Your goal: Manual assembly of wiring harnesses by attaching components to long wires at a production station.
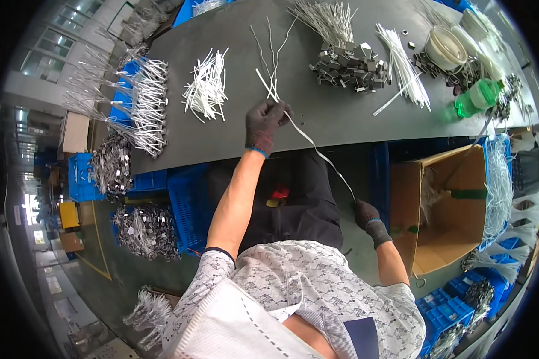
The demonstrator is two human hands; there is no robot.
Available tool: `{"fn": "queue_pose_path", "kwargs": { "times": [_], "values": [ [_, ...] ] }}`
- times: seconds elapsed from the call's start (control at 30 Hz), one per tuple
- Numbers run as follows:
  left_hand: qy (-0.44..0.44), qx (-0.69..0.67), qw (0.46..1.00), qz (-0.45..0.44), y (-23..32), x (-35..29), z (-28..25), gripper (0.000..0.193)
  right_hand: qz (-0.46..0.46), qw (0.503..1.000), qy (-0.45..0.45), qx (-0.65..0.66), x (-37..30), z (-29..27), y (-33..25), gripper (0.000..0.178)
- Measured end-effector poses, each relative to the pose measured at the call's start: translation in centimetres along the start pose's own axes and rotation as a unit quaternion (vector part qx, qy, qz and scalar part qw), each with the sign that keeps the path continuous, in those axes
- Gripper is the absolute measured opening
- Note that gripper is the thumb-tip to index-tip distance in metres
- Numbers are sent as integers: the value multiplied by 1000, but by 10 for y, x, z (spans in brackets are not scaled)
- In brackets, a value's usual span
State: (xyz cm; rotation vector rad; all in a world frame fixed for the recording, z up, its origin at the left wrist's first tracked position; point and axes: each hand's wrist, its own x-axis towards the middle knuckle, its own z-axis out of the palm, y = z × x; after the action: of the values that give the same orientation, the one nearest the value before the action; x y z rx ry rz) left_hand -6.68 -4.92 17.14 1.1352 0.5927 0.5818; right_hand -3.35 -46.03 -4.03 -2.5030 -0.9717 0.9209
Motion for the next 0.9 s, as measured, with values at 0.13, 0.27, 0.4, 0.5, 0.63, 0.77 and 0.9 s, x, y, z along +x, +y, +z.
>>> {"fn": "queue_pose_path", "kwargs": {
  "times": [0.13, 0.27, 0.4, 0.5, 0.63, 0.77, 0.9],
  "values": [
    [-56, 170, 983, 31, -68, -27, 8, 18, -117, 955, 78, 263, 50, -60, -113, 28],
    [-98, 218, 971, 14, -58, -52, 22, 22, -133, 874, 129, 449, 64, -108, -196, 35],
    [-38, 228, 973, 24, -22, -45, 2, 29, -146, 876, 90, 451, 69, -106, -209, 37],
    [-45, 266, 956, 115, -30, -65, -4, 27, -228, 874, 254, 347, 87, -112, -241, 18],
    [-50, 243, 956, 155, -55, -72, 5, 23, -199, 832, 343, 388, 121, -78, -230, 28],
    [-77, 301, 946, 96, -38, -80, -45, 28, -171, 901, 319, 238, 127, -64, -263, 26],
    [53, 242, 953, 173, -36, -85, -70, 30, -126, 875, 219, 413, 214, -94, -216, 24]
  ]
}}
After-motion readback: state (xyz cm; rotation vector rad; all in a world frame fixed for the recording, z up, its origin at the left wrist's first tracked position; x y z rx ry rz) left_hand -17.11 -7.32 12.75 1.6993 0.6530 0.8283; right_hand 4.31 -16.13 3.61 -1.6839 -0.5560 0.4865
